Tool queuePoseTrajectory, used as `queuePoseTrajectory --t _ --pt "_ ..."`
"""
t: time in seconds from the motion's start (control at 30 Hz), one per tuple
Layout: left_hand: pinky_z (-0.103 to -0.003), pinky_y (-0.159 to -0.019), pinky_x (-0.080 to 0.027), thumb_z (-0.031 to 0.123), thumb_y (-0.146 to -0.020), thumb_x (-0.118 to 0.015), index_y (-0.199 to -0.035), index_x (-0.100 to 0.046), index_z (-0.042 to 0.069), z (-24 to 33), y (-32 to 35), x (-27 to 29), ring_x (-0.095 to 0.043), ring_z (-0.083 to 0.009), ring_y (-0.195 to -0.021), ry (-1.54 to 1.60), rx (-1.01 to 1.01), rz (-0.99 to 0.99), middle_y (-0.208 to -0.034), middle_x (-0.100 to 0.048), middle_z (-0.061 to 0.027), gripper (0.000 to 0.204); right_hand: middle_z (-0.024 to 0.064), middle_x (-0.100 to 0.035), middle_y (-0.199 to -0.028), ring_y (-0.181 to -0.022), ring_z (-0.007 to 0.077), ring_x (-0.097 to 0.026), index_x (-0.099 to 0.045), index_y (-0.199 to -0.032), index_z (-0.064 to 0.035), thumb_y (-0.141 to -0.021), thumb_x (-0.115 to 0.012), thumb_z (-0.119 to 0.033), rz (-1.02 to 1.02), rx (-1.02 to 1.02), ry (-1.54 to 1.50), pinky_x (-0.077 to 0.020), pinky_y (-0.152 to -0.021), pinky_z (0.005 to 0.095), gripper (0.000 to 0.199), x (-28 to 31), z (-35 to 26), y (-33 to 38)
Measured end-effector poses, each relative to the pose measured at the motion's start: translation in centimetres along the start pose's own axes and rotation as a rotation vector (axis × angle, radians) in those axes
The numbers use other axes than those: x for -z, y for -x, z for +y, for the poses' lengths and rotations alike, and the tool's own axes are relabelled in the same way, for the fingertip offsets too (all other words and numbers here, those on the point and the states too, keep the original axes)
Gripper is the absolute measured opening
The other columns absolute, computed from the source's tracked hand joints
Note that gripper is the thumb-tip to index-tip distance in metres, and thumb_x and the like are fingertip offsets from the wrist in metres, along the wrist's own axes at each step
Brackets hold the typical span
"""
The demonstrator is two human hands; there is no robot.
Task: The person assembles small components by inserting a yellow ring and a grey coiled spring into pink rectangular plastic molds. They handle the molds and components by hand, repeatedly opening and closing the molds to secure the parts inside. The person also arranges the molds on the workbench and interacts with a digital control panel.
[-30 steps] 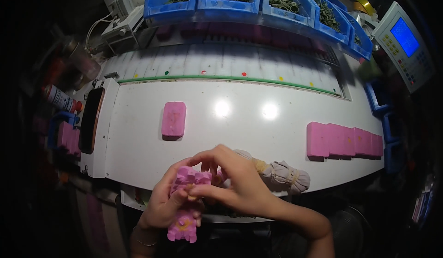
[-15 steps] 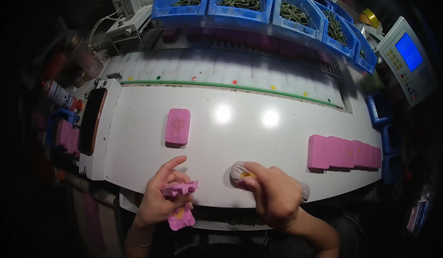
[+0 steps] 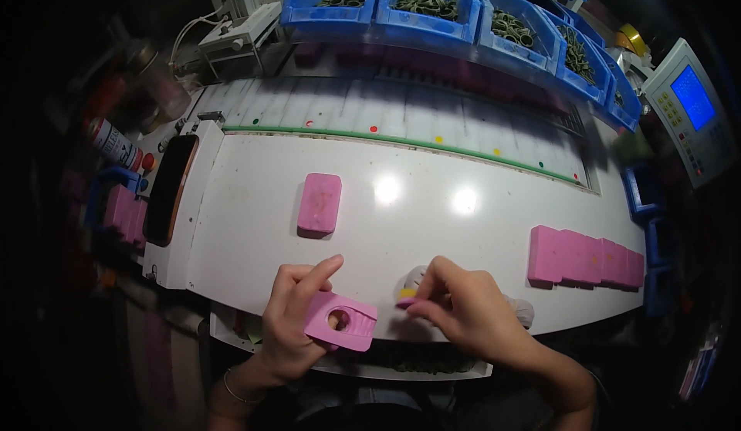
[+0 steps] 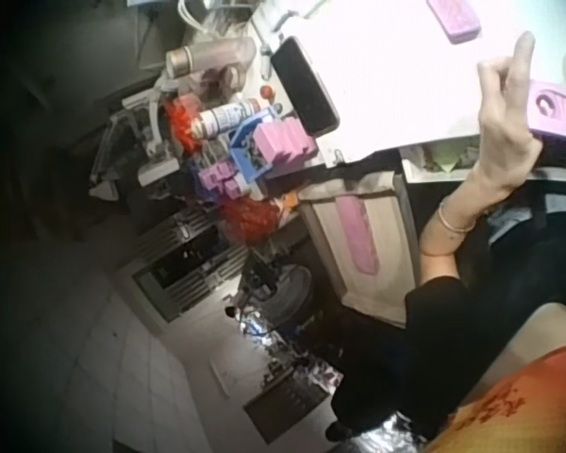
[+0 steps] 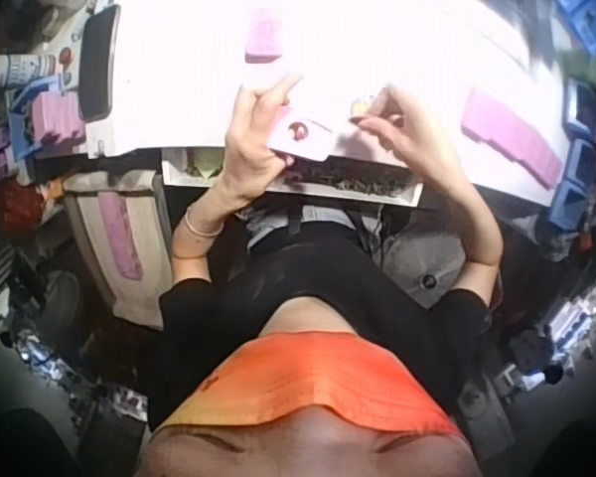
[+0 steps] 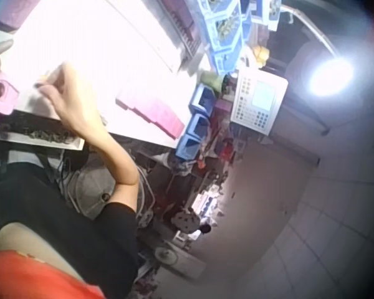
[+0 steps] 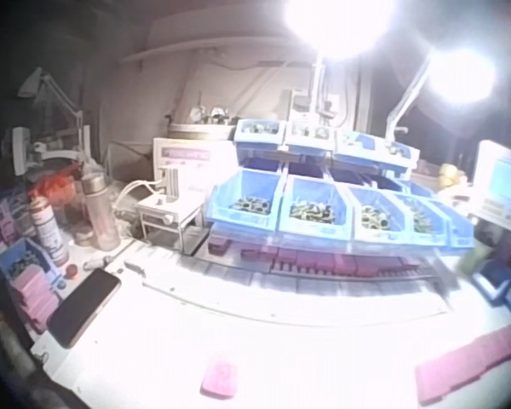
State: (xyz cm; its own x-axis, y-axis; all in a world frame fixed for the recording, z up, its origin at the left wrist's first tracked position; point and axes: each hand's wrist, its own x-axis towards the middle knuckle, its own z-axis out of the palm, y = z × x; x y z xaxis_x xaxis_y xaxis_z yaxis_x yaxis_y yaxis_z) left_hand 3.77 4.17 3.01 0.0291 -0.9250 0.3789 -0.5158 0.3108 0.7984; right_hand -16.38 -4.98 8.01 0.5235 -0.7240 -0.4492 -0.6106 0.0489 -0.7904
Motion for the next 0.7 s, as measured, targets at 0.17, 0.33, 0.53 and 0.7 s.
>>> queuePoseTrajectory --t 0.17,0.33,0.53,0.7 --pt "-0.029 -0.065 -0.049 -0.004 -0.068 -0.064 -0.128 -0.05 0.006 0.0 -0.5 -0.8 -0.052 -0.0215 -0.078 -0.097 -0.214 0.022 -0.093 -0.047 -0.011 0.062 0.0108 -0.057 -0.106 -0.091 0.014 -0.057 -0.056 -0.087 -0.0021 -0.081 -0.068 -0.012 -0.14 0.262 -0.335 -0.0456 -0.082 0.0268 0.016 -1.9 0.3 -0.1" --pt "-0.027 -0.062 -0.049 -0.003 -0.069 -0.069 -0.123 -0.052 0.005 -0.4 -0.8 -0.8 -0.053 -0.02 -0.076 -0.163 -0.374 -0.069 -0.097 -0.047 -0.011 0.058 0.0073 -0.057 -0.095 -0.08 0.0116 -0.054 -0.055 -0.091 -0.0012 -0.084 -0.065 -0.015 -0.259 0.081 -0.419 -0.0455 -0.075 0.0251 0.019 -2.7 0.5 -1.0" --pt "-0.027 -0.066 -0.05 -0.003 -0.072 -0.063 -0.125 -0.053 0.008 0.1 -1.4 -1.4 -0.053 -0.0203 -0.079 -0.177 -0.427 -0.113 -0.096 -0.048 -0.0102 0.055 0.0052 -0.056 -0.081 -0.073 0.0109 -0.055 -0.048 -0.102 0.0019 -0.088 -0.055 -0.006 -0.217 0.139 -0.559 -0.0451 -0.065 0.024 0.017 -4.1 1.6 -0.6" --pt "-0.029 -0.072 -0.051 0.003 -0.074 -0.06 -0.126 -0.052 0.01 0.7 -1.7 -1.7 -0.054 -0.0233 -0.08 -0.273 -0.357 -0.197 -0.094 -0.05 -0.011 0.053 0.0059 -0.056 -0.082 -0.072 0.0107 -0.055 -0.049 -0.104 0.0017 -0.088 -0.055 -0.005 -0.262 0.024 -0.521 -0.0448 -0.063 0.0235 0.019 -3.6 2.4 -1.0"
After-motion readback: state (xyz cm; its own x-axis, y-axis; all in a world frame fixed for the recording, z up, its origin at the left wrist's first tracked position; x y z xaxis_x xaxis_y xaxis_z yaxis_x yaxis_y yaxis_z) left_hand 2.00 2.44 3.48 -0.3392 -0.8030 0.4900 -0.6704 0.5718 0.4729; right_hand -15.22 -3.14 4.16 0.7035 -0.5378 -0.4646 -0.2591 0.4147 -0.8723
